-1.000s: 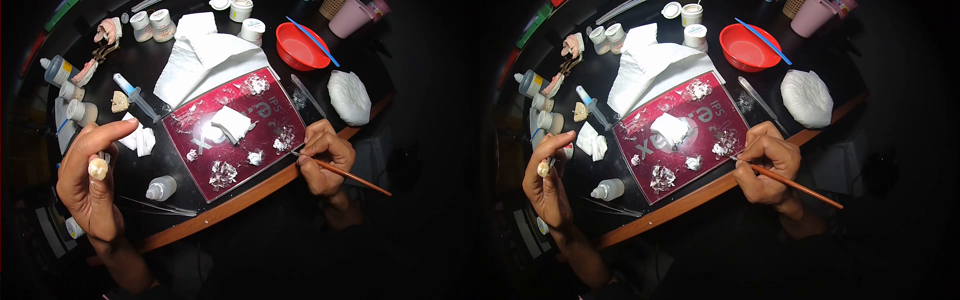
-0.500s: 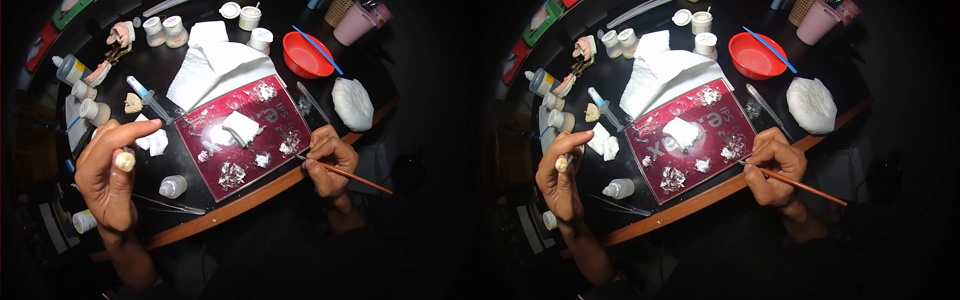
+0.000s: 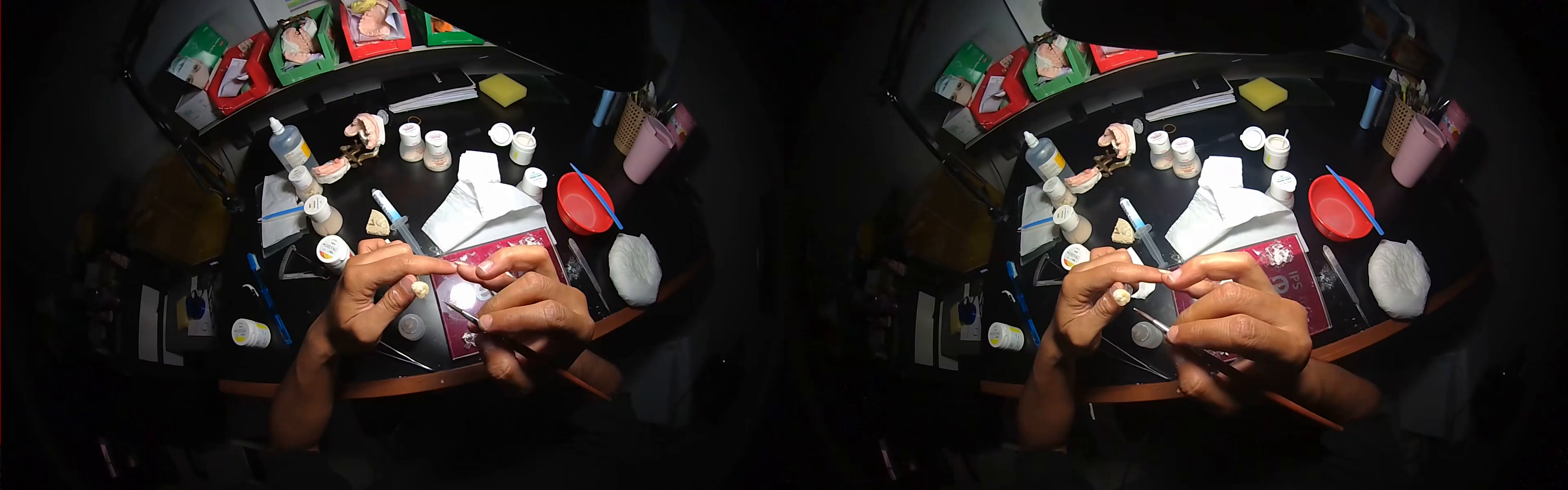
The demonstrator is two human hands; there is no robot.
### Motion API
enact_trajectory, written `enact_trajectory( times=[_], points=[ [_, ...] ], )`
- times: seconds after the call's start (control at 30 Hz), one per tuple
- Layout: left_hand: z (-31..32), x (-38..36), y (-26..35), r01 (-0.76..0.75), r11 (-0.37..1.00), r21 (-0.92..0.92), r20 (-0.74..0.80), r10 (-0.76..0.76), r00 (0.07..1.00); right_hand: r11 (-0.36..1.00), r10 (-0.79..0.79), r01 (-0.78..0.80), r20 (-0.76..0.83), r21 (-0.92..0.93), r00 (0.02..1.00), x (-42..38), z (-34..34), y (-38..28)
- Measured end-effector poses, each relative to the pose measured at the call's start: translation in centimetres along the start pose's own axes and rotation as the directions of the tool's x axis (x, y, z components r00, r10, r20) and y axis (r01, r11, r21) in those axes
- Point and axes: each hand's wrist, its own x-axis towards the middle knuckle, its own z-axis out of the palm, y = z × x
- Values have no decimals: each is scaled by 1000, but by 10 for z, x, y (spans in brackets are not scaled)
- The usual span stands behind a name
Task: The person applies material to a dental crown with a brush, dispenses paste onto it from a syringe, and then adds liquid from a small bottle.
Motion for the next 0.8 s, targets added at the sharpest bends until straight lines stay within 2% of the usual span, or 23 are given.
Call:
enact_trajectory(
  times=[0.13,0.8],
  points=[
    [1,-2,2,15,993,-120,0,-15,1000,999,-50,50,-62,-7,997,-3,16,5],
    [2,-1,2,-1,997,-77,-19,-1,1000,995,-68,70,27,-70,997,-5,14,8]
  ],
)
